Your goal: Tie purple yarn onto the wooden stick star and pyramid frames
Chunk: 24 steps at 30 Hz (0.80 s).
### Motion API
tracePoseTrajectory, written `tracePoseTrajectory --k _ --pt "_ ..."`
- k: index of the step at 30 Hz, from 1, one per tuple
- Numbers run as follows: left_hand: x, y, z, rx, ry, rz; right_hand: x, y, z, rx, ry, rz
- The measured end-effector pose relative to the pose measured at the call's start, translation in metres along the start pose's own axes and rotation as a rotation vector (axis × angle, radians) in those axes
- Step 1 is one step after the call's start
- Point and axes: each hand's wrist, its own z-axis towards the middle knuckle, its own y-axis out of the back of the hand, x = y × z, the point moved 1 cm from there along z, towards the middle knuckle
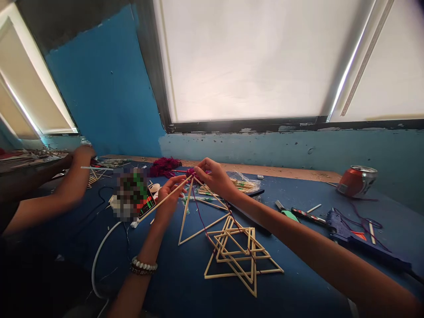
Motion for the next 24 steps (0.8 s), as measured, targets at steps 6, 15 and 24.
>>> tracePoseTrajectory --k 6,15,24 --pt "-0.009 0.023 0.006 -0.017 0.113 -0.148 0.002 0.002 -0.004 -0.006 0.028 -0.097" --pt "-0.069 0.061 -0.008 -0.07 -0.009 0.064 0.0 0.011 -0.011 -0.036 0.017 -0.165" --pt "-0.127 -0.012 -0.012 0.233 -0.412 1.191 0.003 0.005 -0.006 -0.019 -0.041 -0.104"
